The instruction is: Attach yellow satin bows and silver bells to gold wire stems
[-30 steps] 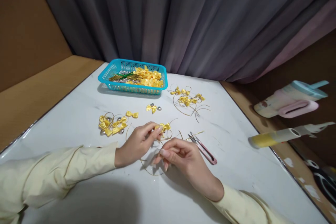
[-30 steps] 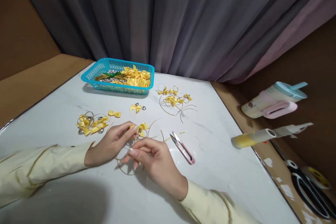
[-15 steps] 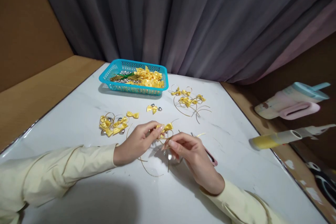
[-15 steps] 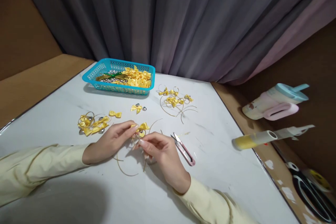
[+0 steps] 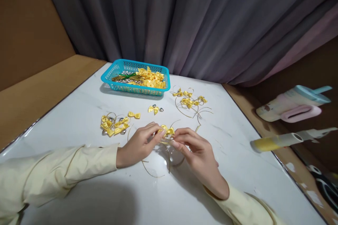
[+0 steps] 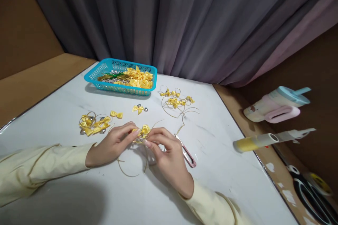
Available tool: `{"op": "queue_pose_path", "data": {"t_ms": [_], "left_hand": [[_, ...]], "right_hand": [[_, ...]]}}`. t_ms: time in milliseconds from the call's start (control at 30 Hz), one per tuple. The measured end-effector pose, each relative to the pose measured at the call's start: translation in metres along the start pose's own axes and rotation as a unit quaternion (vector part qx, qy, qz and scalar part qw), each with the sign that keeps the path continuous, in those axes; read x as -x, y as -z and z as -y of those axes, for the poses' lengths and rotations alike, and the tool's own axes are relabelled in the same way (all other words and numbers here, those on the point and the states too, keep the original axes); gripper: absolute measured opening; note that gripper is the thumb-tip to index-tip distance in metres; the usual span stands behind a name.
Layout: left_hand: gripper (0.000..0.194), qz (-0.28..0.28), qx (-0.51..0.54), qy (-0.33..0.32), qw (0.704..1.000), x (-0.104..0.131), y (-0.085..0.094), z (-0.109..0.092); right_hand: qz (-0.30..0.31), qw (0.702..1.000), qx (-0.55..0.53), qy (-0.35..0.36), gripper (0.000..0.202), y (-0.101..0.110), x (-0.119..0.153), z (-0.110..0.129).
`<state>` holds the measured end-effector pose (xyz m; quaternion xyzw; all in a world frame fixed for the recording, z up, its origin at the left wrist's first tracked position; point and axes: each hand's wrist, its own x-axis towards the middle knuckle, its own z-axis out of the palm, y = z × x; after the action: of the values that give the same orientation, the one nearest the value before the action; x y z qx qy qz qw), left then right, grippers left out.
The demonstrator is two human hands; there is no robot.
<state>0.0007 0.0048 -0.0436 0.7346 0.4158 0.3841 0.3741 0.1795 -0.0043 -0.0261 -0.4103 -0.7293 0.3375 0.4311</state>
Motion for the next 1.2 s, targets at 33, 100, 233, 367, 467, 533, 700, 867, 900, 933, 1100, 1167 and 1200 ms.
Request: {"op": "queue_pose_path", "data": {"t_ms": [33,100,233,367,467,533,700,867,900,933,1100,1167,1200], "left_hand": [[0.024,0.003,0.001,0.001,1.000,0.000,0.000,0.000],[0.025,0.009,0.001,0.005,1.000,0.001,0.000,0.000],[0.025,0.020,-0.004,0.007,1.000,0.002,0.000,0.000],[0.024,0.024,-0.012,0.007,1.000,0.002,0.001,-0.001],[0.024,0.024,-0.014,0.007,1.000,0.001,0.000,-0.001],[0.024,0.026,-0.013,0.010,1.000,0.001,0.000,-0.001],[0.028,0.037,0.003,0.036,0.999,-0.001,-0.002,0.003],[0.027,0.080,-0.010,0.064,0.995,-0.005,-0.002,0.006],[0.026,0.085,-0.019,0.062,0.994,-0.005,-0.003,0.007],[0.025,0.086,-0.029,0.058,0.994,-0.005,-0.004,0.008],[0.009,0.059,-0.087,0.000,0.994,-0.004,-0.007,0.012],[0.008,0.047,-0.124,-0.035,0.991,-0.008,0.002,0.006],[0.011,0.039,-0.141,-0.052,0.988,-0.010,0.010,0.002]], "right_hand": [[0.000,1.000,-0.001,-0.002,0.011,-0.001,0.001,0.000],[-0.009,1.000,0.008,0.004,0.012,-0.002,0.002,-0.001],[-0.031,0.993,0.075,0.083,0.016,-0.003,0.005,0.000],[-0.050,0.969,0.172,0.170,0.021,-0.003,0.007,0.002],[-0.045,0.963,0.187,0.188,0.024,-0.003,0.007,0.001],[-0.037,0.970,0.167,0.175,0.022,-0.003,0.006,-0.001],[-0.033,0.987,0.114,0.109,0.015,-0.002,0.005,-0.002],[-0.082,0.995,0.052,0.007,0.011,0.004,0.000,-0.003],[-0.092,0.995,0.031,-0.028,0.013,0.006,-0.002,-0.006],[-0.103,0.993,0.006,-0.066,0.015,0.007,-0.004,-0.008],[-0.150,0.954,-0.154,-0.209,0.023,0.014,-0.019,-0.030],[-0.166,0.938,-0.198,-0.231,0.027,0.018,-0.024,-0.038],[-0.176,0.932,-0.212,-0.237,0.029,0.020,-0.026,-0.041]]}}
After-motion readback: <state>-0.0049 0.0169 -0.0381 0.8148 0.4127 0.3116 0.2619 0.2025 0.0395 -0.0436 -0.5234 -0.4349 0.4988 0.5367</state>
